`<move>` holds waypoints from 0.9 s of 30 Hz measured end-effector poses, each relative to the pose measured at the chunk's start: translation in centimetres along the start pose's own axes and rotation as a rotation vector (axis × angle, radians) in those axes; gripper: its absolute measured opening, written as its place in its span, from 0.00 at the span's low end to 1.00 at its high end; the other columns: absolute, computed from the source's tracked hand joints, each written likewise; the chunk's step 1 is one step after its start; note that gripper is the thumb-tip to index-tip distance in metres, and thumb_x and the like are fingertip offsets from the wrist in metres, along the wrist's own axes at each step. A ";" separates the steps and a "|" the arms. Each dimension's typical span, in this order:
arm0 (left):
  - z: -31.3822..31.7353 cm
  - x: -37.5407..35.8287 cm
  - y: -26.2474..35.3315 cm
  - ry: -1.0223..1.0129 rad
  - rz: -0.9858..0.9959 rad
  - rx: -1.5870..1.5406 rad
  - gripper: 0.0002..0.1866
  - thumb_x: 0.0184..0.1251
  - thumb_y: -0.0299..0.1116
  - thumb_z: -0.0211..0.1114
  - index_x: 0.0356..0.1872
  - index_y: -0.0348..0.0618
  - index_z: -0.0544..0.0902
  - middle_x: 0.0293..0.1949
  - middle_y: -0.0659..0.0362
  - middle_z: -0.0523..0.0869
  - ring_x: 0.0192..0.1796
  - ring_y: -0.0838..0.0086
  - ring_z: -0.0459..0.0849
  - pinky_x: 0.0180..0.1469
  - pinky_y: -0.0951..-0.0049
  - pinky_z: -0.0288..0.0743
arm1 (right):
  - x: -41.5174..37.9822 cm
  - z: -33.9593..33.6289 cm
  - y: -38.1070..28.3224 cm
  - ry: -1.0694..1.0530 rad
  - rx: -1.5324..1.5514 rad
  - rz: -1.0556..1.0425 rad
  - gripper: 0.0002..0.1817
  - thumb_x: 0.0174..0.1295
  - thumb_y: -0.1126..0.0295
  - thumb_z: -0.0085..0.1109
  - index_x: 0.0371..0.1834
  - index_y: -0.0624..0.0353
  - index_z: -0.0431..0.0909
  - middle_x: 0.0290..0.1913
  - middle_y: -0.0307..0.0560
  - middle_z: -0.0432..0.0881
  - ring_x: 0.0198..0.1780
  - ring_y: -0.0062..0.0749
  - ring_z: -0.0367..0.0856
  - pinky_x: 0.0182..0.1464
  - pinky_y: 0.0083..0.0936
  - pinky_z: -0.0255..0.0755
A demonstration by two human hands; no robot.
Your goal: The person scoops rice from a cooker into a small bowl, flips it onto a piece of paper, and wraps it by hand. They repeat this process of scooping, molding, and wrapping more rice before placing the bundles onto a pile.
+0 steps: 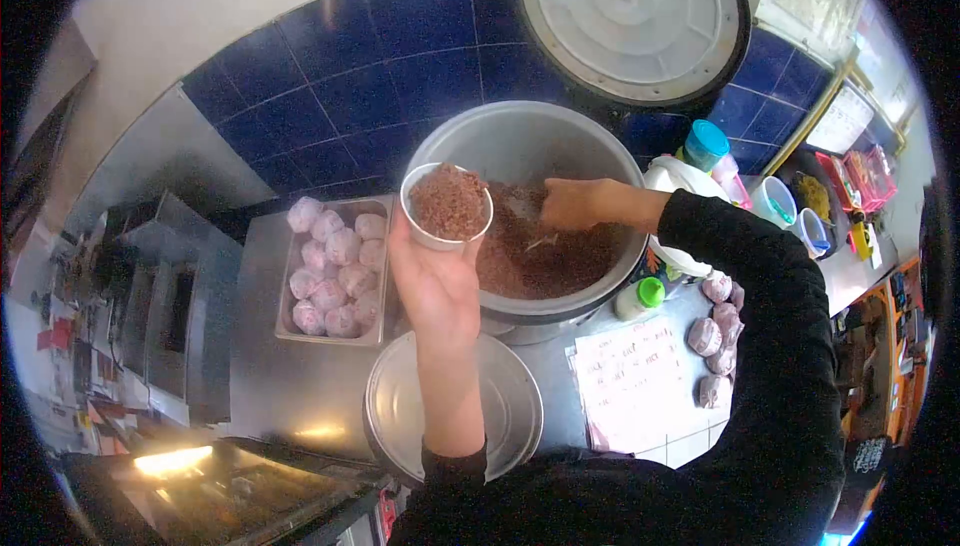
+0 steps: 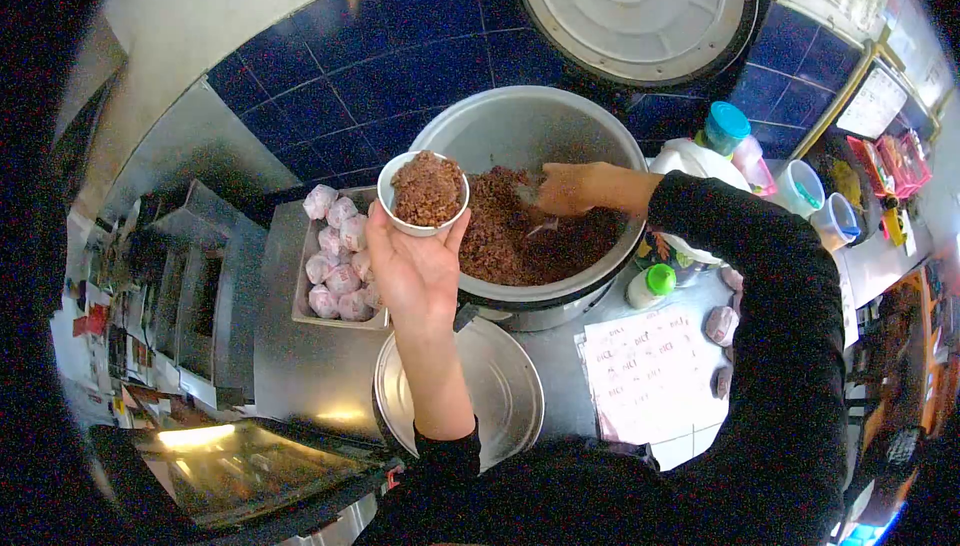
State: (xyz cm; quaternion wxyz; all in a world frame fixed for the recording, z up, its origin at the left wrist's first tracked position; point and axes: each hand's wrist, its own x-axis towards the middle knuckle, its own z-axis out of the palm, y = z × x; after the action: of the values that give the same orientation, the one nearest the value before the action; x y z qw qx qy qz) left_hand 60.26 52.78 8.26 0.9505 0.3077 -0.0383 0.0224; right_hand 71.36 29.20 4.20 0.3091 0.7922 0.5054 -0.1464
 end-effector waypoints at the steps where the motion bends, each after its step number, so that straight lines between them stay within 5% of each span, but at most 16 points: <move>1: 0.1 -0.2 -0.1 -0.008 -0.016 0.001 0.26 0.81 0.52 0.46 0.70 0.49 0.72 0.69 0.55 0.78 0.70 0.59 0.77 0.67 0.49 0.75 | -0.6 -0.7 -0.3 -0.062 0.056 -0.011 0.10 0.68 0.68 0.55 0.46 0.53 0.84 0.44 0.43 0.90 0.49 0.40 0.88 0.54 0.41 0.70; 8: 1.0 -0.8 -0.3 -0.020 -0.078 0.009 0.26 0.80 0.53 0.47 0.69 0.50 0.72 0.68 0.55 0.78 0.68 0.59 0.78 0.65 0.51 0.76 | -2.6 1.6 -0.7 0.048 0.571 -0.077 0.15 0.70 0.63 0.56 0.57 0.44 0.83 0.48 0.44 0.89 0.53 0.45 0.85 0.54 0.46 0.70; 15: 1.5 -1.6 -1.1 -0.022 -0.134 -0.065 0.26 0.79 0.51 0.48 0.69 0.49 0.72 0.67 0.54 0.78 0.70 0.59 0.76 0.71 0.50 0.71 | -5.2 2.3 0.8 0.179 0.903 -0.004 0.17 0.73 0.59 0.54 0.58 0.50 0.84 0.54 0.51 0.88 0.56 0.53 0.84 0.60 0.43 0.73; 20: 1.5 -1.1 -1.9 -0.061 -0.190 -0.030 0.25 0.77 0.48 0.50 0.70 0.51 0.72 0.68 0.58 0.78 0.70 0.62 0.75 0.71 0.51 0.71 | -12.0 -5.4 0.3 0.258 0.804 0.333 0.16 0.72 0.57 0.54 0.48 0.54 0.85 0.48 0.54 0.88 0.51 0.53 0.87 0.54 0.46 0.78; 22: 2.1 -1.3 -2.5 -0.011 -0.151 0.036 0.25 0.77 0.47 0.53 0.70 0.51 0.71 0.67 0.59 0.78 0.70 0.64 0.75 0.71 0.53 0.69 | -13.5 -7.0 -0.7 0.363 0.506 0.673 0.13 0.69 0.59 0.55 0.43 0.53 0.86 0.39 0.54 0.89 0.44 0.52 0.90 0.44 0.47 0.82; 23: 2.3 -1.1 -2.9 -0.017 -0.153 0.037 0.25 0.77 0.47 0.53 0.70 0.51 0.71 0.67 0.59 0.78 0.70 0.64 0.75 0.71 0.53 0.69 | -13.5 -6.8 -0.9 0.432 0.379 0.707 0.11 0.65 0.62 0.59 0.39 0.54 0.87 0.33 0.52 0.89 0.37 0.49 0.91 0.35 0.44 0.82; 27: 2.9 0.3 -5.3 0.064 -0.161 0.135 0.31 0.73 0.46 0.57 0.75 0.53 0.64 0.69 0.58 0.74 0.71 0.65 0.72 0.72 0.53 0.64 | -12.1 -10.7 -5.9 0.487 0.148 0.848 0.08 0.60 0.65 0.62 0.36 0.55 0.87 0.33 0.51 0.90 0.36 0.40 0.91 0.34 0.36 0.82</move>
State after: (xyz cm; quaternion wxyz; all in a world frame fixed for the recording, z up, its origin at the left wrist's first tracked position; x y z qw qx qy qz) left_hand 60.75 46.81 7.56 0.9270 0.3723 0.0183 -0.0417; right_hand 59.83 29.18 17.01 0.1571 0.9592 0.1842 0.1461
